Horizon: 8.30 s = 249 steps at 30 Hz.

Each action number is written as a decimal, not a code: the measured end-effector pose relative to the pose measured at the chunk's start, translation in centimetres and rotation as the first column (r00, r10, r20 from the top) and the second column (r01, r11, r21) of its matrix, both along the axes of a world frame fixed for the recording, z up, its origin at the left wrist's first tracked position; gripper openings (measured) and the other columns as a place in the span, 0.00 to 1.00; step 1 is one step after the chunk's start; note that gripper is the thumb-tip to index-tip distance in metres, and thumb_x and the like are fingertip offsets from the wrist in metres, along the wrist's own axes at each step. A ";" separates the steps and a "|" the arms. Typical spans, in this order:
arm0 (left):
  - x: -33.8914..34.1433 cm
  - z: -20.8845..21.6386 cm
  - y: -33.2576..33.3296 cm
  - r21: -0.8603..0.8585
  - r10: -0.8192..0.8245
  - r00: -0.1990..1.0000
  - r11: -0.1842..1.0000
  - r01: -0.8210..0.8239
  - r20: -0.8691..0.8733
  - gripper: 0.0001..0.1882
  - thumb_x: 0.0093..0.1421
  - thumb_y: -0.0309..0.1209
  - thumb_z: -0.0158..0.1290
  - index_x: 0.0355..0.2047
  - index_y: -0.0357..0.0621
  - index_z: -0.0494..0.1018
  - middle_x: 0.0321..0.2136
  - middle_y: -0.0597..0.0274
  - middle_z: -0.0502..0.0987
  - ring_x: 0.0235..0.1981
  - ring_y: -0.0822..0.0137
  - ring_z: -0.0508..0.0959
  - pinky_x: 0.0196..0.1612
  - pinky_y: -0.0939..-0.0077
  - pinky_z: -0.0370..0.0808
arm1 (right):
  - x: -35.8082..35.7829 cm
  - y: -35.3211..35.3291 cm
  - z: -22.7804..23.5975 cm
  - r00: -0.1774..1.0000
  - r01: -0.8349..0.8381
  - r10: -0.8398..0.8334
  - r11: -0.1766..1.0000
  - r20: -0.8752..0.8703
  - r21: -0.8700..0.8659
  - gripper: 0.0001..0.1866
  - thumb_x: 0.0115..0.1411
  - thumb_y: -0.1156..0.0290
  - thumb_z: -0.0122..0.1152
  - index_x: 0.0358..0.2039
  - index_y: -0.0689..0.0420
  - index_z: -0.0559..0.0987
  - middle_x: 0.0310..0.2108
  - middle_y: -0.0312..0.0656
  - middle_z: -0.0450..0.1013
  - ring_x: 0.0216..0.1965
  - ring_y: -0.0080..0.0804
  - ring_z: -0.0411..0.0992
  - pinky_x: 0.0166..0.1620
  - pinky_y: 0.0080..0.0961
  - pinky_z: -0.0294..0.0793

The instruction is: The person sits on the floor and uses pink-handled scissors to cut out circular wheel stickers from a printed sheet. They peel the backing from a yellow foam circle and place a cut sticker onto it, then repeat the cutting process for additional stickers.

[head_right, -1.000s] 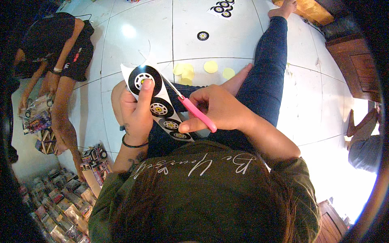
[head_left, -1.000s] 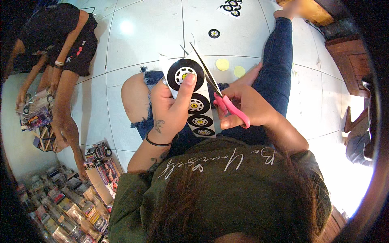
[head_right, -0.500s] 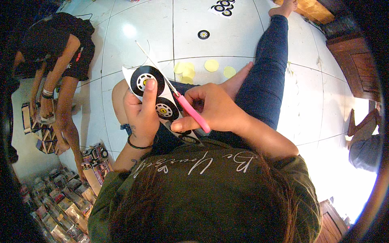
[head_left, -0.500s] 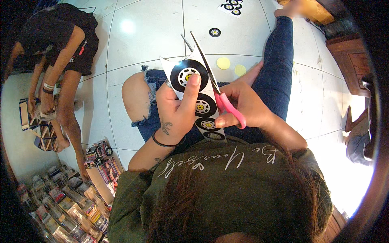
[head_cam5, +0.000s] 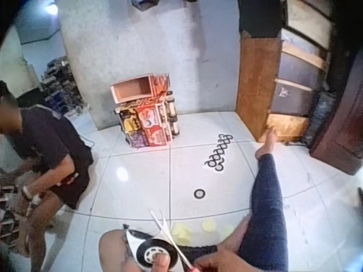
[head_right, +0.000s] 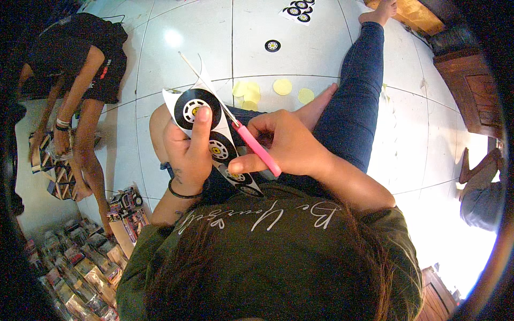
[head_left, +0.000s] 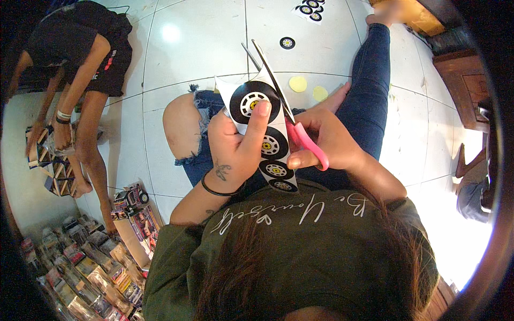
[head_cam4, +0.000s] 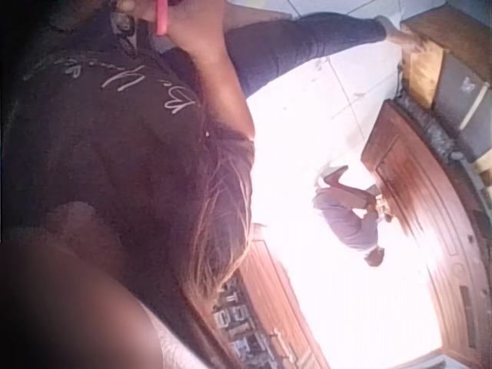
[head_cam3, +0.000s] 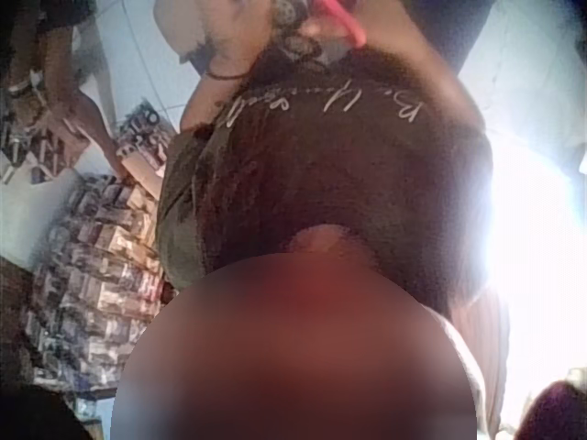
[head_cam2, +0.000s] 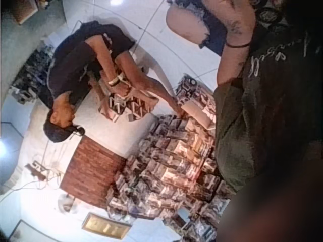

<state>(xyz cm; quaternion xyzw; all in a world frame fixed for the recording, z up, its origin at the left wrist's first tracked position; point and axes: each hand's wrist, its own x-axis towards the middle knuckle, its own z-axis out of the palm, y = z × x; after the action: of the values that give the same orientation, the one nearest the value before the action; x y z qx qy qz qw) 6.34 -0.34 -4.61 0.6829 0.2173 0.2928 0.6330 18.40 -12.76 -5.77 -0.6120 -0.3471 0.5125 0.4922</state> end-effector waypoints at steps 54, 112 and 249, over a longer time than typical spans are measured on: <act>-1.5 2.4 4.2 0.260 -0.382 0.902 0.867 0.425 -0.200 0.09 0.55 0.31 0.55 0.29 0.35 0.74 0.21 0.61 0.76 0.20 0.76 0.71 0.24 0.81 0.67 | 2.1 0.1 2.2 0.973 -0.176 0.189 0.979 0.130 -0.104 0.26 0.34 0.51 0.74 0.11 0.58 0.70 0.11 0.30 0.62 0.16 0.17 0.58 0.19 0.17 0.52; 1.3 -1.5 0.9 -0.267 0.192 0.980 0.943 -0.198 -0.048 0.15 0.60 0.37 0.49 0.23 0.38 0.71 0.16 0.64 0.72 0.13 0.81 0.66 0.16 0.88 0.59 | 2.6 0.9 -2.3 0.659 0.292 -0.532 0.832 0.532 0.471 0.29 0.39 0.60 0.73 0.38 0.60 0.70 0.29 0.37 0.71 0.29 0.21 0.67 0.31 0.18 0.65; -2.1 3.4 3.9 -0.035 -0.282 0.850 0.954 0.298 -0.445 0.11 0.56 0.33 0.54 0.35 0.38 0.73 0.21 0.70 0.73 0.15 0.84 0.65 0.16 0.90 0.59 | 4.3 0.9 2.9 0.879 -0.306 0.379 0.914 0.291 -0.267 0.19 0.35 0.64 0.76 0.17 0.61 0.74 0.18 0.36 0.73 0.21 0.18 0.70 0.26 0.13 0.67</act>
<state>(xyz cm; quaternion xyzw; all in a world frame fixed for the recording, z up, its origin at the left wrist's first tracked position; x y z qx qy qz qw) 4.22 3.58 -1.20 0.7674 0.2457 0.0339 0.5913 22.66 -11.83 -2.89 -0.6680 -0.4724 0.5137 0.2583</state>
